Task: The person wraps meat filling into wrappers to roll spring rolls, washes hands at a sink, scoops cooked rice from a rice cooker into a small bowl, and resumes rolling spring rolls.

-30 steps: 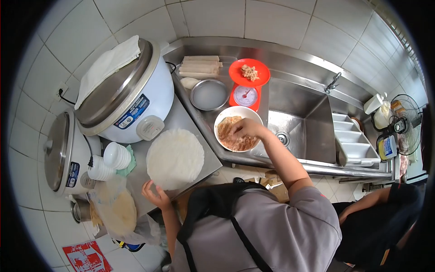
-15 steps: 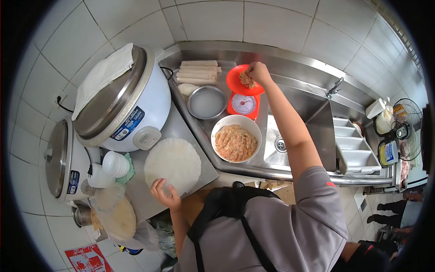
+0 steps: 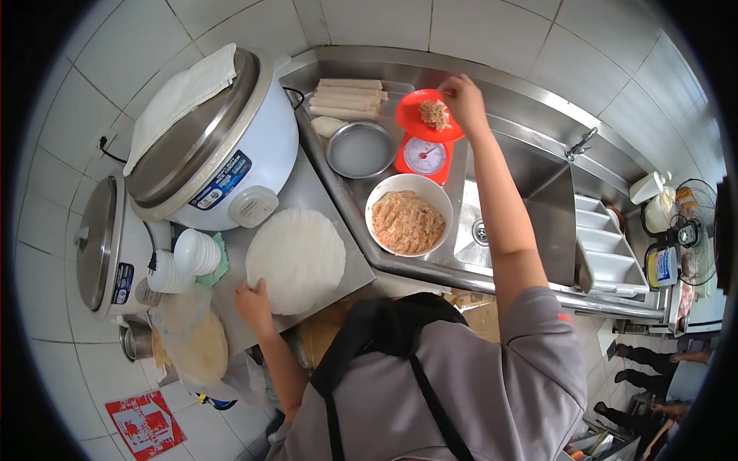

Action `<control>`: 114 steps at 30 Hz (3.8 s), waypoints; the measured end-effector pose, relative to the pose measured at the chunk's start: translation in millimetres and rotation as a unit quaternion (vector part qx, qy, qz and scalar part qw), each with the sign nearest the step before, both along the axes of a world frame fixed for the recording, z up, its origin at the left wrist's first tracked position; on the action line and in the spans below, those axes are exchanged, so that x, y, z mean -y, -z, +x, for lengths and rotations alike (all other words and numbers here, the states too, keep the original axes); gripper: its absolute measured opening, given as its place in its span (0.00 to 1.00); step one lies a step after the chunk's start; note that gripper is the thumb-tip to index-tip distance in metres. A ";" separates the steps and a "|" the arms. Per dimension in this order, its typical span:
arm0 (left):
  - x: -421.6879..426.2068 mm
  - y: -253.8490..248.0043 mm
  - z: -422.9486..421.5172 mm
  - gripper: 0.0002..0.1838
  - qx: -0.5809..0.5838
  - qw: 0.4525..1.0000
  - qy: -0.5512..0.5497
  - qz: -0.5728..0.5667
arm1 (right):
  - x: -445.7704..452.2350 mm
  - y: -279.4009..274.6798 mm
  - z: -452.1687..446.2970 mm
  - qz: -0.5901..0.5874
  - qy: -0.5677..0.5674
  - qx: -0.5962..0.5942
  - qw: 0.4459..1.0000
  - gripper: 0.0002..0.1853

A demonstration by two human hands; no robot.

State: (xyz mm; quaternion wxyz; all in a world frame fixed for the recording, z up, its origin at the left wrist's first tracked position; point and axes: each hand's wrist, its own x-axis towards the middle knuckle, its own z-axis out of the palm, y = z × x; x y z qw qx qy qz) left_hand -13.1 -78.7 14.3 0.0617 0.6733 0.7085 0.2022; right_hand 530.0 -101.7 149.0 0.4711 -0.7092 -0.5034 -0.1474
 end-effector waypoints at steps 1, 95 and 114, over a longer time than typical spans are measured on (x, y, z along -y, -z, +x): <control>-1.0 1.4 -2.6 0.25 0.015 1.000 -0.004 -0.020 | 12.4 -13.8 -16.8 0.001 0.008 -0.074 0.997 0.07; 760.0 -81.0 202.6 0.23 0.719 0.445 -0.301 0.442 | 377.7 -37.8 48.4 0.173 -0.526 -0.654 0.515 0.08; 729.2 -79.2 192.3 0.21 0.746 0.472 -0.266 0.387 | 403.8 -38.3 72.9 0.189 -0.512 -0.635 0.547 0.10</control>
